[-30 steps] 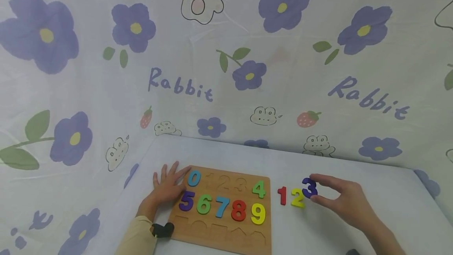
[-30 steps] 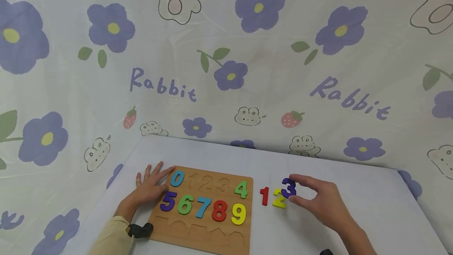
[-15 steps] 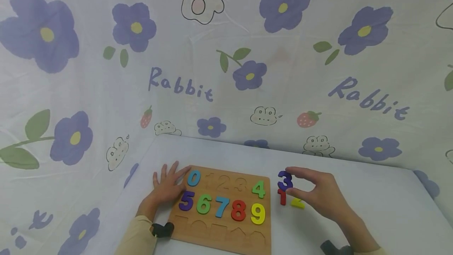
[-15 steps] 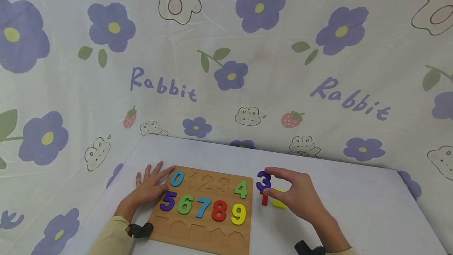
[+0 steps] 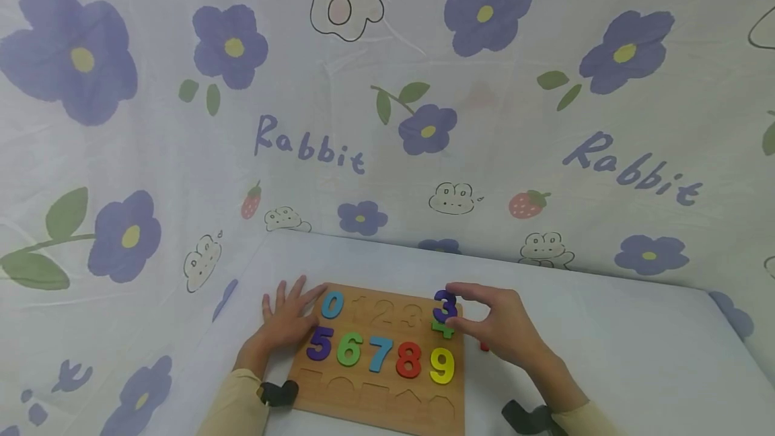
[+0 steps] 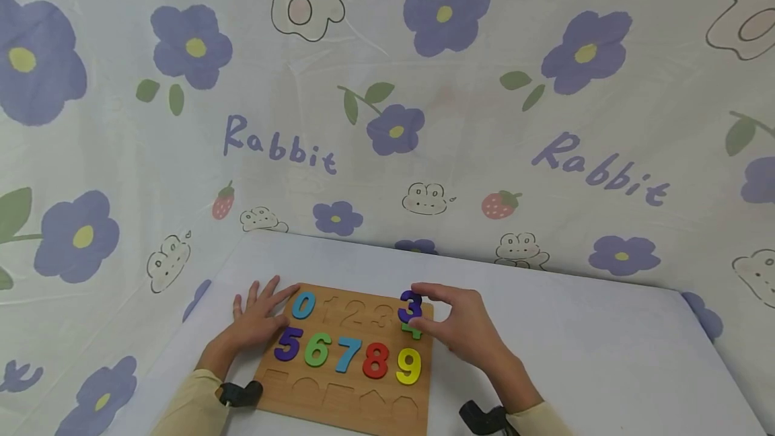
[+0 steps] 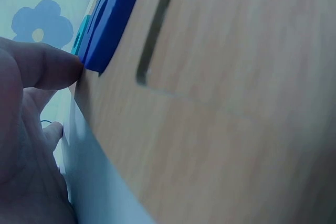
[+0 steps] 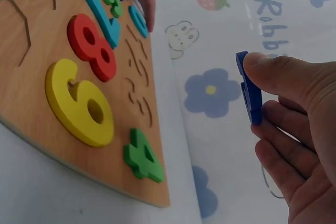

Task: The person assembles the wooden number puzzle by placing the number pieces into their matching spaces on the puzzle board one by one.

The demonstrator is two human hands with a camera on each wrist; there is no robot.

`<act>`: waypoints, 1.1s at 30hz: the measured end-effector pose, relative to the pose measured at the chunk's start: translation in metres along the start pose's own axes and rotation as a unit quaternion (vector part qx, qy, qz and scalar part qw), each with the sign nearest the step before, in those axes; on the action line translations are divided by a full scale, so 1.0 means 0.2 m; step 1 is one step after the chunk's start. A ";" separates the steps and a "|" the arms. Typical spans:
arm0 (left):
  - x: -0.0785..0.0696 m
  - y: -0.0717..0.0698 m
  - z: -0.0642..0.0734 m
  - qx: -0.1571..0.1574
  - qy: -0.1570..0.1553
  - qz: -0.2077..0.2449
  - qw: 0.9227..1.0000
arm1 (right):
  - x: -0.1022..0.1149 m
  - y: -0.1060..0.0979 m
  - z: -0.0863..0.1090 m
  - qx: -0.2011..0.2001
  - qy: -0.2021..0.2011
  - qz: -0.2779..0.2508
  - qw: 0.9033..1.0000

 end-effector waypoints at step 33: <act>0.02 0.01 0.00 -0.001 0.006 0.000 1.000 | -0.10 0.49 -0.15 0.077 0.037 -0.015 0.996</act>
Point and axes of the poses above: each hand's wrist, its own z-axis away from the middle knuckle, its own y-axis out of the palm, x = y × z, the point moved 10 cm from there along -z, towards the middle knuckle, and after that the axes turned 15 degrees about y, right-handed, at the moved point
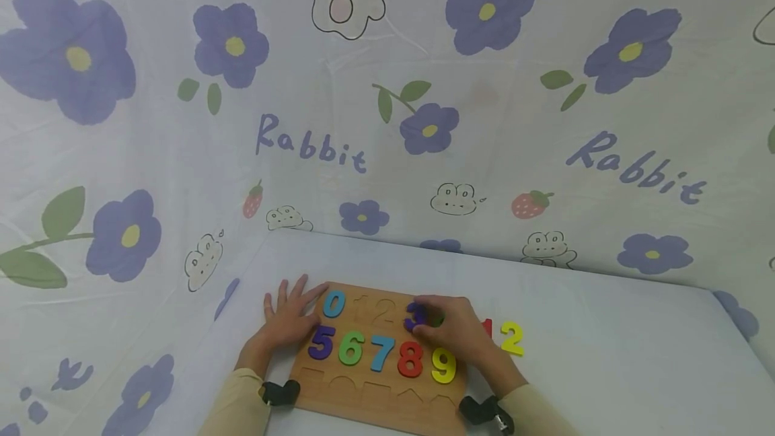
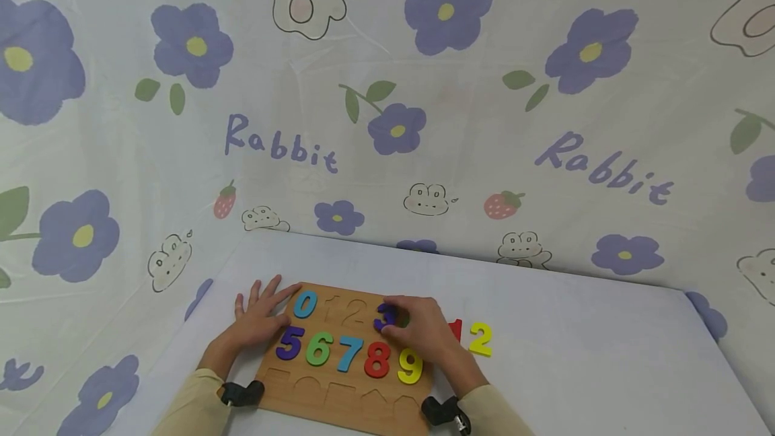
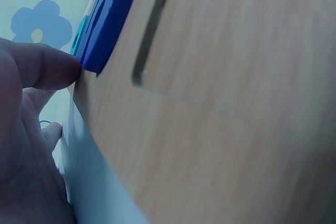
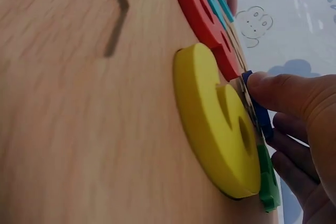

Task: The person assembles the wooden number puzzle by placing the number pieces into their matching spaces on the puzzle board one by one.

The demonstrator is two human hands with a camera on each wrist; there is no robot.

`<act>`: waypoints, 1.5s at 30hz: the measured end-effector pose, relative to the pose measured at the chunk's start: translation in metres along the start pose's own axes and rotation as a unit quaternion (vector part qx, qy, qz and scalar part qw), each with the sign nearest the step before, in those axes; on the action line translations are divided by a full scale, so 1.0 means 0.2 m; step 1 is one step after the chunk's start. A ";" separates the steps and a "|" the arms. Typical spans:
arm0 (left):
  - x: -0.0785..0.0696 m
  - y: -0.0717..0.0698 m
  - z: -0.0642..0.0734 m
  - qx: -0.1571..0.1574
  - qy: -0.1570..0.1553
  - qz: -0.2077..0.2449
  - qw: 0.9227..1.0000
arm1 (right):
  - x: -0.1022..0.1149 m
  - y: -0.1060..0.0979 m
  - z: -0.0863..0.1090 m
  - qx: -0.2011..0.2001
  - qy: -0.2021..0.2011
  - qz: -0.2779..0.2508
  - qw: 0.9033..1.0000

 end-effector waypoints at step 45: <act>-0.10 -0.05 0.02 0.004 -0.014 0.001 1.000 | 0.00 -0.47 0.23 -0.055 -0.029 0.012 0.998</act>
Point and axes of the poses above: each hand's wrist, its own z-axis away from the middle knuckle, its own y-axis out of the palm, x = y × z, the point moved 10 cm from there along -z, towards the middle knuckle, and after that the axes turned 15 degrees about y, right-handed, at the moved point
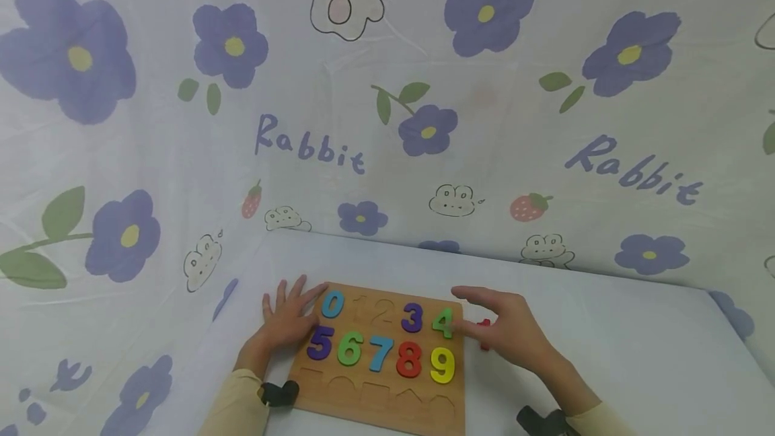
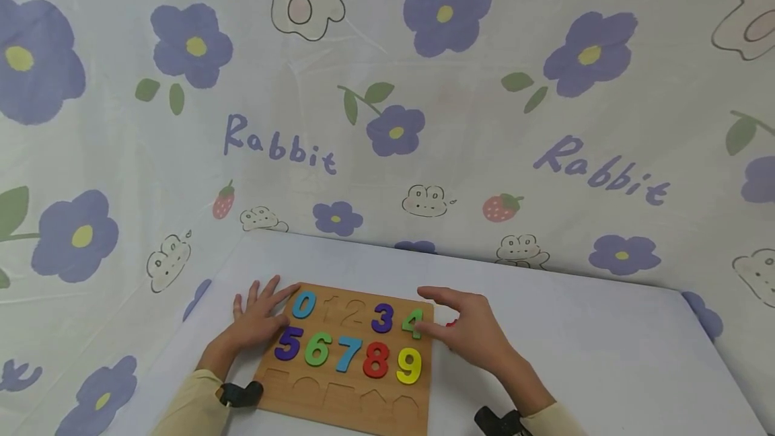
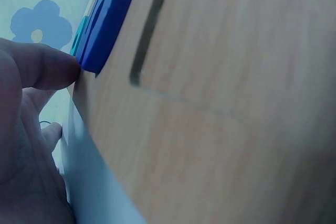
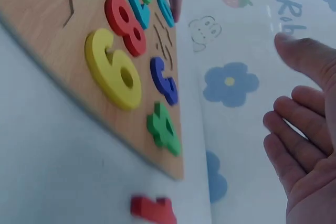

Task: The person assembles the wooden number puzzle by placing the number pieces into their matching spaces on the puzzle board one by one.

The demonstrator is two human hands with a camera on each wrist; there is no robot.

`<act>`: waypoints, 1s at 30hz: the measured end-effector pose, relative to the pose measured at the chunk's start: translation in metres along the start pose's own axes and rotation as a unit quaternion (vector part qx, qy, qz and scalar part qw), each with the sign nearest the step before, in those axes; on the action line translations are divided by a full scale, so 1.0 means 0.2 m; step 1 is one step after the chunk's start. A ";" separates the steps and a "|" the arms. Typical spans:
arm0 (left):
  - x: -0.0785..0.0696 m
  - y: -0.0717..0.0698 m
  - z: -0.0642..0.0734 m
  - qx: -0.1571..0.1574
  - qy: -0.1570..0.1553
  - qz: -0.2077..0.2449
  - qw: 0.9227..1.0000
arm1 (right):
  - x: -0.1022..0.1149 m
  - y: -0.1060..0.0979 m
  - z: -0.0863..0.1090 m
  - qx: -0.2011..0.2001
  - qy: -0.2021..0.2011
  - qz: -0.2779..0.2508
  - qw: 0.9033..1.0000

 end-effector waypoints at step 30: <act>0.07 0.04 -0.02 -0.007 0.005 -0.009 1.000 | -0.56 -0.25 0.17 -0.010 0.093 0.009 0.996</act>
Point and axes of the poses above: each hand's wrist, its own z-axis away from the middle knuckle, its own y-axis out of the palm, x = y × z, the point moved 10 cm from there along -z, towards the middle knuckle, and after that the axes turned 15 degrees about y, right-handed, at the moved point
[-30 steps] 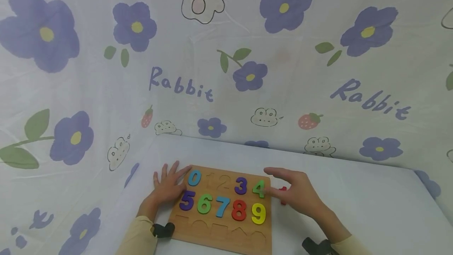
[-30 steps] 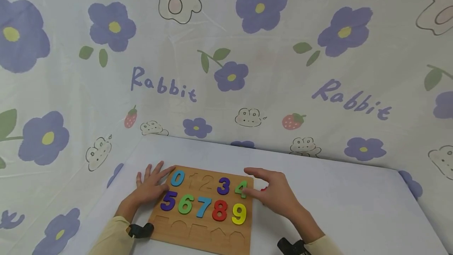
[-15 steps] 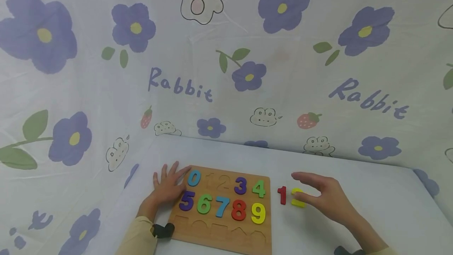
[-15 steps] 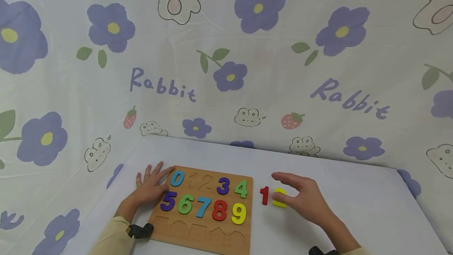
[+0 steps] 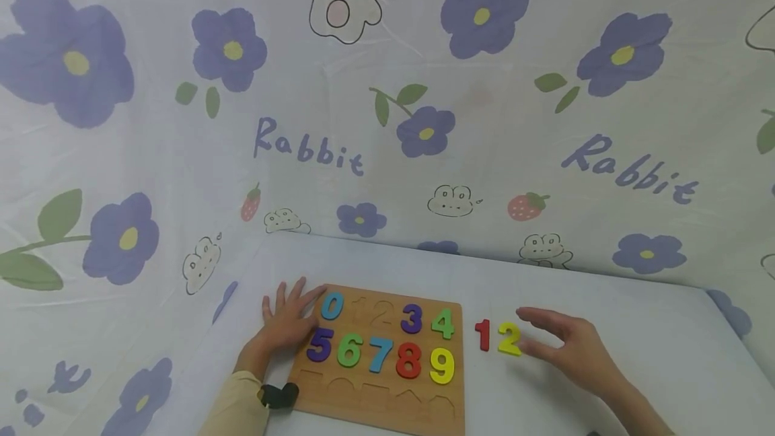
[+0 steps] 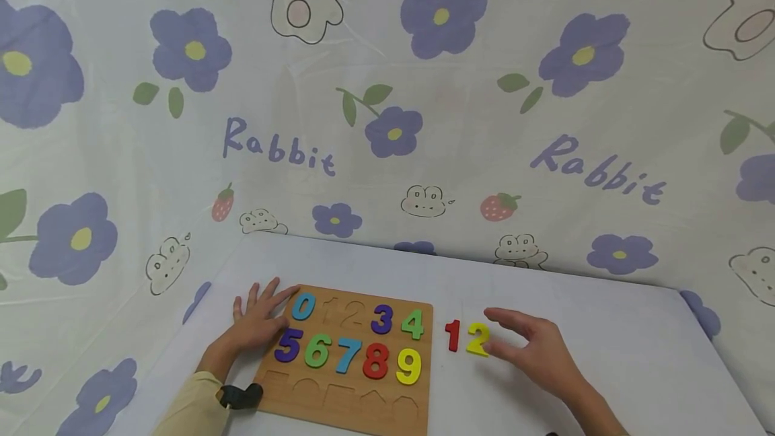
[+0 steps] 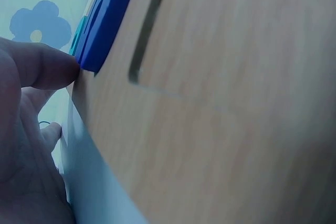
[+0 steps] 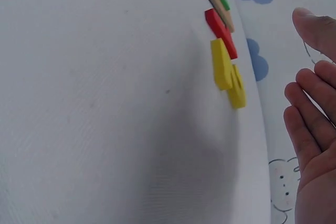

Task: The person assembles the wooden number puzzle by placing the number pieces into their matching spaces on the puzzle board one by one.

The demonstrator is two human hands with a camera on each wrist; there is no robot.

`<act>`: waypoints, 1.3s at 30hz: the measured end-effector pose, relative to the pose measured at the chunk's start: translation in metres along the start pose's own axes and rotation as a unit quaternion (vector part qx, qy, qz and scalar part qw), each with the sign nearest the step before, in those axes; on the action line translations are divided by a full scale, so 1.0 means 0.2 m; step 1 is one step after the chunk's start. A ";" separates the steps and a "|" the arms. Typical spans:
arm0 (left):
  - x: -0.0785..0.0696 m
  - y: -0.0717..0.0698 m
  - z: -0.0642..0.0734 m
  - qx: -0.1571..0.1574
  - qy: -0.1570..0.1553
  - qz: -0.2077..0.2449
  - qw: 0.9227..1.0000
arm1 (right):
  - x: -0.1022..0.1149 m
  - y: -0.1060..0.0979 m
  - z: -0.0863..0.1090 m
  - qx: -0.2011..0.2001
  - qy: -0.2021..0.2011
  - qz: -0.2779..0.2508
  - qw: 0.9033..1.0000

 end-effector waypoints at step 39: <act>0.03 0.02 -0.01 -0.005 -0.003 -0.002 1.000 | -0.15 0.16 -0.11 -0.007 0.005 0.039 0.999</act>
Point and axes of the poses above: each hand's wrist, its own z-axis away from the middle knuckle, its own y-axis out of the palm, x = y × z, the point moved 10 cm from there along -z, towards the middle knuckle, and after that the axes turned 15 degrees about y, right-handed, at the moved point
